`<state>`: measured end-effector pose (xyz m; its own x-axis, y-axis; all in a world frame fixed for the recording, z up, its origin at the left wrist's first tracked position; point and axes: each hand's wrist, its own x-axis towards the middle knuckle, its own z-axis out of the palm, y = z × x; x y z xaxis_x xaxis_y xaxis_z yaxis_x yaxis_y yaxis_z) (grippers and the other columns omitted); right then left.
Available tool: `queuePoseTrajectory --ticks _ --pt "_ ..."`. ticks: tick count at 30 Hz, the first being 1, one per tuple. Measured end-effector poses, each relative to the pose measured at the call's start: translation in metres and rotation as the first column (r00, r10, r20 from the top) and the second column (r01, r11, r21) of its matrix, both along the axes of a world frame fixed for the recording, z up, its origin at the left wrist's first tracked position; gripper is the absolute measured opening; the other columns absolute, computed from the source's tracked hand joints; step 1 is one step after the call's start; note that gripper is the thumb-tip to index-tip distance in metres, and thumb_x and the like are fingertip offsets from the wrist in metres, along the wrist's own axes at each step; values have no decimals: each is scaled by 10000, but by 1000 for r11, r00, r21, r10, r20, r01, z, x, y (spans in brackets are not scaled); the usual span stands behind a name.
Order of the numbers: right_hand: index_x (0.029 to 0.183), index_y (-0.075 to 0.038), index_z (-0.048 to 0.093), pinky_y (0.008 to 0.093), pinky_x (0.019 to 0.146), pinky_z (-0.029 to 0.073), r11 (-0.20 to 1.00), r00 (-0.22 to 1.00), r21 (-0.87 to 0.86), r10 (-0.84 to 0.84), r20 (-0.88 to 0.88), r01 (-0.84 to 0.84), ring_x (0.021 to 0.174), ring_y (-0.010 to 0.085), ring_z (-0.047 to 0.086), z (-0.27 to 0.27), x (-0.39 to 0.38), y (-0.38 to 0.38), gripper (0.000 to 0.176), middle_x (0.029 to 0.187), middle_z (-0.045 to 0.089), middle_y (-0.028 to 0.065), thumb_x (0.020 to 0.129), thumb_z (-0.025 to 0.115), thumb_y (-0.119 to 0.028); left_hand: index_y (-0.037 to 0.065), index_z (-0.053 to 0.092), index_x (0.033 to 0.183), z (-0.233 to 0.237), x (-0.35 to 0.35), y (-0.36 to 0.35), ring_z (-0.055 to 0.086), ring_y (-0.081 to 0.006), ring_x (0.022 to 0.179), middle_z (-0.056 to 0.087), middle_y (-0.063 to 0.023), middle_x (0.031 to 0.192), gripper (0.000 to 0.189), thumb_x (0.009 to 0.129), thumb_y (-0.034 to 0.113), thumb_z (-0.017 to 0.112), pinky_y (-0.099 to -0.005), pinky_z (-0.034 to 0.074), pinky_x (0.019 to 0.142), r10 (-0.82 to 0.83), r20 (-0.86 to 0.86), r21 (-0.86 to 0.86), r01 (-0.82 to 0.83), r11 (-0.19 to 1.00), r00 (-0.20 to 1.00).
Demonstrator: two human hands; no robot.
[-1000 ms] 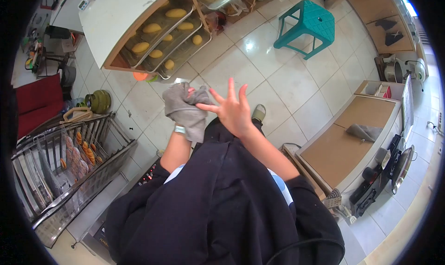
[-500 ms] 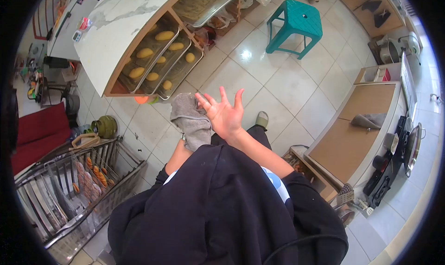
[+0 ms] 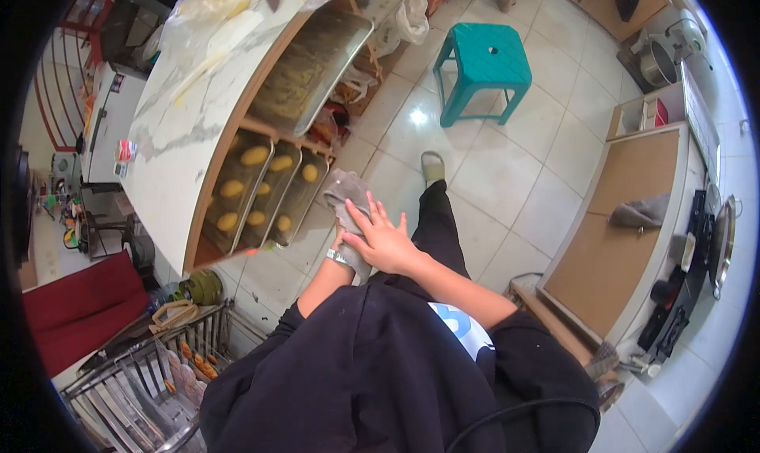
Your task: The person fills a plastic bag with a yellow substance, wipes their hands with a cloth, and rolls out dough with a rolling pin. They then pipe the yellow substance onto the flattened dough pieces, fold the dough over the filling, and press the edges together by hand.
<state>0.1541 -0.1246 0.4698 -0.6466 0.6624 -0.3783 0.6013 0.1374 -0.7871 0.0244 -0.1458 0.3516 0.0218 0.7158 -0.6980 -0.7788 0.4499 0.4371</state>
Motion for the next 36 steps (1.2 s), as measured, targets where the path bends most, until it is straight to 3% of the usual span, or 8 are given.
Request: queuePoseTrajectory --ticks 11,17,24,27,29,31,33,36 --pt "1372 -29 251 373 961 413 530 507 -273 -848 -155 803 1180 296 474 -199 86 268 843 1308 421 238 713 759 -169 90 292 1430 53 69 231 340 -231 1328 364 -97 1446 549 957 352 384 -437 256 1085 -80 316 -53 101 993 946" --pt "1313 -17 334 410 893 461 795 766 10 -588 261 607 1057 406 571 -286 66 442 837 1161 578 251 610 764 -160 95 401 1361 28 46 219 451 -236 1254 470 -90 1373 476 960 350 391 -376 310 1043 53 203 -220 -7 976 978" --pt "1427 -66 295 359 1043 321 816 809 -374 -542 -226 441 1311 264 353 -256 4 507 826 1437 359 153 722 719 -145 86 399 1357 52 29 226 447 -239 1249 460 -93 1376 470 964 344 399 -375 311 1049 139 -231 -202 -187 961 963" --pt "1287 -37 464 352 929 418 463 634 -778 -765 -109 425 1052 183 536 -267 11 411 526 1219 544 92 906 536 -391 110 355 1401 48 52 261 367 -281 1312 373 -111 1439 525 941 344 453 -460 236 1087 30 -781 56 22 998 624" --pt "1364 -55 378 383 1020 354 134 630 -951 -773 76 279 1204 244 454 -173 -5 349 683 1336 457 113 912 429 -565 165 319 1435 50 69 281 258 -316 1373 270 -113 1495 584 906 329 507 -553 168 1088 -98 -995 -80 387 919 27" --pt "1391 -61 341 398 1047 329 -100 598 -967 -770 223 233 1264 263 409 -158 -12 289 747 1384 415 122 901 398 -622 190 316 1439 0 96 279 222 -323 1386 247 -101 1506 589 899 332 504 -580 154 1080 -7 -998 -22 257 966 -58" --pt "1414 -460 141 540 1130 105 285 265 -673 -761 -592 -683 1411 336 84 -228 -12 237 729 1523 134 -9 785 323 -779 226 324 1436 11 65 266 192 -332 1398 244 -63 1515 547 917 342 451 -613 132 1073 -219 -971 -238 486 841 -97" --pt "1430 -71 271 425 1081 280 -264 693 -942 -719 51 -205 1338 284 319 -106 -7 299 824 1451 333 138 878 351 -679 227 338 1426 5 35 253 197 -340 1394 266 -54 1508 504 944 358 398 -619 144 1067 -349 -924 -382 383 841 -156"
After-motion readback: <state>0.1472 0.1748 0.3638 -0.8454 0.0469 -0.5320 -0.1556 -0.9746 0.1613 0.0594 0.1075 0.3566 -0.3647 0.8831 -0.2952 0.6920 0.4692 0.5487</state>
